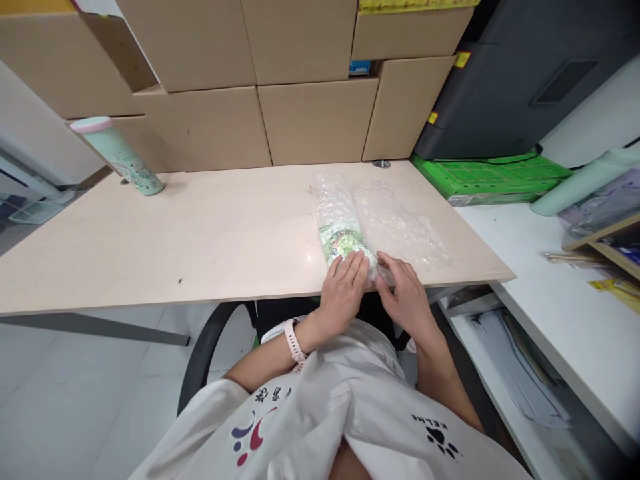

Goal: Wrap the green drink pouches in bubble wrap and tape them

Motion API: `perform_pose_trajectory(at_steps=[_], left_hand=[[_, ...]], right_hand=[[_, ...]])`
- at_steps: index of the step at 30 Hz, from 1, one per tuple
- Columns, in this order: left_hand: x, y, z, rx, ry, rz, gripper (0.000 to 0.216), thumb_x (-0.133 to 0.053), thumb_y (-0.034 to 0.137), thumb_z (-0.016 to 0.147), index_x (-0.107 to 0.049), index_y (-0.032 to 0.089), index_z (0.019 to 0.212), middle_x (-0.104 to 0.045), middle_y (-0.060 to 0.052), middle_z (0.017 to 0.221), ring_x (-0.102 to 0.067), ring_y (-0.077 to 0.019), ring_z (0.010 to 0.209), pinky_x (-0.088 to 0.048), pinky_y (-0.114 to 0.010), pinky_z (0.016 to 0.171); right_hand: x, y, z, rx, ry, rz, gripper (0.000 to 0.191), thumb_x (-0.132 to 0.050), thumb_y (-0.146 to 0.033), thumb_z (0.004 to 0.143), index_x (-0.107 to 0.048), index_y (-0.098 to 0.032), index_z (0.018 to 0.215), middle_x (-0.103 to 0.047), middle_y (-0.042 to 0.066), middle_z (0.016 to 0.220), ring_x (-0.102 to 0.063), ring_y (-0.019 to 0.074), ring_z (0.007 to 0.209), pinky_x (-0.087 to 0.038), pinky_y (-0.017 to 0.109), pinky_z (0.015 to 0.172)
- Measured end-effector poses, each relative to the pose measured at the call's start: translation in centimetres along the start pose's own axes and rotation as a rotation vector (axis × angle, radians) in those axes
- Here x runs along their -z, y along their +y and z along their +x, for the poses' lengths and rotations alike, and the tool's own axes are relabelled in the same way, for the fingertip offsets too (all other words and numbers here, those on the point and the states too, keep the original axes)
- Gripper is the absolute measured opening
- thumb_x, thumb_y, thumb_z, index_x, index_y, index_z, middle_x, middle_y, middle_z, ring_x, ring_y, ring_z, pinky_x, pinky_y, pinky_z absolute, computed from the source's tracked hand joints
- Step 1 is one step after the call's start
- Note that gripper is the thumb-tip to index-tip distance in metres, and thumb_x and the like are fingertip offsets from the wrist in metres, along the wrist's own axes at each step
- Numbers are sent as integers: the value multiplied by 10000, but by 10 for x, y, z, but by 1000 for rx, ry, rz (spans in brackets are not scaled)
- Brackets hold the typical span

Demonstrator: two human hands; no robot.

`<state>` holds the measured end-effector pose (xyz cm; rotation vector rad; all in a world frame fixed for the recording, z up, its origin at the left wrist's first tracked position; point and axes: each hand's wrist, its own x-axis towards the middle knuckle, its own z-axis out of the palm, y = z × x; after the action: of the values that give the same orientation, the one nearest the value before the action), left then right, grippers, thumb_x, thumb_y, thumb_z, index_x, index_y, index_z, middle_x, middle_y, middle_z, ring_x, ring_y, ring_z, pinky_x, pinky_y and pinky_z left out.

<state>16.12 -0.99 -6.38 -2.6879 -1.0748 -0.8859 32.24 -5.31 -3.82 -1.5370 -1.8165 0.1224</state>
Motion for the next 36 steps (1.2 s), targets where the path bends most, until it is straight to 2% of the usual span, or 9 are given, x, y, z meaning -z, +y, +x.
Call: perform_pose_trajectory(at_steps=[5, 10, 14, 16, 18, 23, 31, 33, 36], left_hand=[[13, -13, -16, -1, 67, -115, 425, -451, 169, 1012, -503, 153, 1433, -617, -149, 1418, -537, -254, 1383, -471, -478, 1129], [11, -15, -19, 28, 97, -238, 393, -412, 147, 1019, -551, 119, 1386, -623, -179, 1400, -524, -263, 1395, -459, -492, 1153], [26, -16, -17, 78, 5, -488, 462, -452, 220, 1018, -463, 221, 1480, -417, -150, 1590, -300, -275, 1532, -370, -532, 1202], [42, -21, -18, 242, 17, -604, 537, -539, 247, 980, -427, 288, 1503, -195, -99, 1691, -93, -315, 1581, -244, -597, 1235], [57, -27, -19, 513, 51, -840, 623, -614, 276, 934, -393, 309, 1516, -183, -92, 1695, -156, -331, 1569, -209, -592, 1246], [82, -27, -9, 989, 52, -1632, 754, -686, 289, 851, -353, 213, 1524, -523, -166, 1506, -518, -318, 1387, -389, -523, 1172], [65, 15, 19, 447, -152, -1766, 507, -745, 282, 841, -618, 264, 1332, -596, -86, 1452, -506, -298, 1398, -351, -461, 1194], [54, 23, 26, 479, -70, -1650, 414, -744, 247, 838, -668, 255, 1245, -572, -72, 1472, -442, -277, 1448, -308, -431, 1220], [40, 29, 37, 807, 58, -1647, 466, -776, 167, 776, -641, 245, 1215, -500, -66, 1528, -384, -254, 1485, -277, -398, 1235]], right_hand=[[2, -16, -10, 53, -109, 3, 502, -420, -342, 1024, -376, -221, 1509, -655, 118, 1190, -588, 279, 1083, -493, 472, 960], [-1, -29, -9, 72, -130, -77, 448, -381, -397, 1046, -498, -219, 1440, -638, 115, 1110, -553, 280, 1037, -472, 466, 947], [-7, -25, -5, 42, -103, -95, 490, -409, -493, 1028, -565, -181, 1372, -590, 112, 1009, -539, 272, 965, -497, 442, 873], [-10, -25, -7, 60, -74, -116, 528, -459, -550, 995, -574, -175, 1349, -573, 139, 1098, -539, 278, 997, -503, 444, 872], [-13, -28, -11, 86, -36, -180, 579, -526, -605, 944, -574, -172, 1325, -550, 179, 1239, -531, 307, 1060, -496, 474, 896], [-23, -37, -17, 88, 25, -334, 498, -577, -497, 949, -547, -141, 1297, -625, 195, 1230, -551, 350, 1075, -476, 491, 865], [-16, -12, -21, -141, 234, -95, 306, -423, -438, 1001, -580, -205, 880, -659, 77, 749, -627, 245, 689, -454, 346, 619], [-14, -3, -24, -266, 254, 26, 348, -442, -506, 978, -576, -214, 843, -661, 69, 693, -637, 247, 645, -449, 345, 589], [-14, 8, -26, -445, 269, 304, 380, -520, -572, 932, -615, -207, 882, -704, 65, 733, -675, 243, 664, -503, 360, 624]])
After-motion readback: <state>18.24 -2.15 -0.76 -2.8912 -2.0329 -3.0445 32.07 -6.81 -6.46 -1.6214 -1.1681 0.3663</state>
